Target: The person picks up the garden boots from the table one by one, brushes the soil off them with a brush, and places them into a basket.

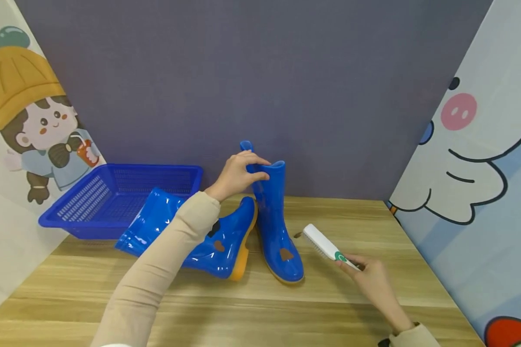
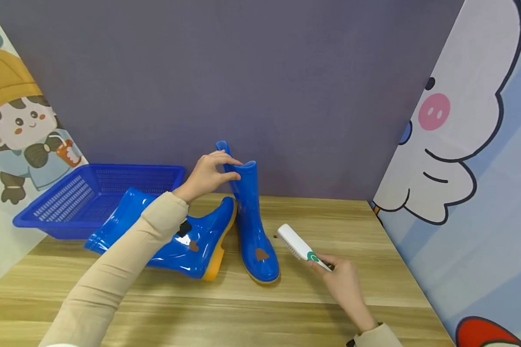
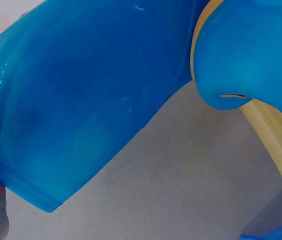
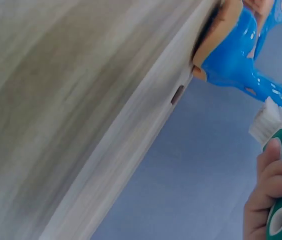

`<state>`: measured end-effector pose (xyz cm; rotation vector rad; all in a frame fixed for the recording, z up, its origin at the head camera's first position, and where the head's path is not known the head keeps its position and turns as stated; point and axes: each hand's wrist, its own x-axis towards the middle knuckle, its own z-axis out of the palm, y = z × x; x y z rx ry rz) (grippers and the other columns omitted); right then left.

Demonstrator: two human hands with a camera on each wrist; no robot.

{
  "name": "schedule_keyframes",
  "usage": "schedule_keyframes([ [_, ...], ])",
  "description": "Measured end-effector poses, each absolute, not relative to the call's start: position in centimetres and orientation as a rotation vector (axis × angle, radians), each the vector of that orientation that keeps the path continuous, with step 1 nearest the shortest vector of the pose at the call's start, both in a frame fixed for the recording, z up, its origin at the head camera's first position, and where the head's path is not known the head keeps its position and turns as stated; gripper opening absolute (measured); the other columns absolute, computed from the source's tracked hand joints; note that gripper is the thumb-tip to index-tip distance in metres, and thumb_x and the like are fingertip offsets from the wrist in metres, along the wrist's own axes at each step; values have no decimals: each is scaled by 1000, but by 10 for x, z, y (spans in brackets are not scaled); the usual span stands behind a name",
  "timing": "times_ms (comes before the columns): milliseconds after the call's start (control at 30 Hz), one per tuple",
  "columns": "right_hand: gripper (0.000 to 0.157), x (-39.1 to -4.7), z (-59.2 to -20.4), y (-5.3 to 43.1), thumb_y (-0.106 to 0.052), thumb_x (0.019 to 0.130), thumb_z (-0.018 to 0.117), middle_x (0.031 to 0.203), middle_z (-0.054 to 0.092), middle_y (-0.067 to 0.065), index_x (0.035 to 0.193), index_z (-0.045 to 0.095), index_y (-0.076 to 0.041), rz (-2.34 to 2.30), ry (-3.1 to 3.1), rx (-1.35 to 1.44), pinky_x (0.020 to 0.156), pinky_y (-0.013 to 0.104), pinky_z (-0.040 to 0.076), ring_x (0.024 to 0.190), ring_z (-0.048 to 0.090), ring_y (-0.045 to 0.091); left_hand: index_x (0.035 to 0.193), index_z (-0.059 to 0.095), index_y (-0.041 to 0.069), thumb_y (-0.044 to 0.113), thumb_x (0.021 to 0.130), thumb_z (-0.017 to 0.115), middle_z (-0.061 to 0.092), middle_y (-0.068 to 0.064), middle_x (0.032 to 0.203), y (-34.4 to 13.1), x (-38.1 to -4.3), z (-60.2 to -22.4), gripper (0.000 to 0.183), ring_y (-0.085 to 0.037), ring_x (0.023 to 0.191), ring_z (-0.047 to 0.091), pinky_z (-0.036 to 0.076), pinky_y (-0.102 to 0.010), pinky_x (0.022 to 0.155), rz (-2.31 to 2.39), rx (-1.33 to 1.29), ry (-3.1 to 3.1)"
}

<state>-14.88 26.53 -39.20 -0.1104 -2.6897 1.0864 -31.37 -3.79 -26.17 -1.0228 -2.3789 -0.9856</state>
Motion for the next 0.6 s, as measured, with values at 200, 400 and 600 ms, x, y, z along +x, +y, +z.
schedule_keyframes([
  [200,34,-153,-396,251,-25,75,75,89,70,13,101,71,-5,980,-2673,24,41,19,35,48,39,4,104,68,10,25,83,67,68,-4,98,-38,-314,-268,26,-21,101,58,44,-35,95,-756,-1055,-2253],
  [400,31,-155,-400,238,-22,72,78,79,70,6,98,72,-7,795,-2627,156,37,18,29,41,28,-1,98,69,8,23,81,69,68,-4,91,-36,-315,-272,23,-18,86,59,50,-30,76,-722,-1068,-2161],
  [600,30,-159,-403,228,-18,69,80,84,71,8,95,73,-6,692,-2555,267,44,16,39,53,49,0,98,69,7,21,80,70,69,-5,93,-33,-316,-271,23,-19,92,60,49,-32,86,-786,-1059,-2148],
])
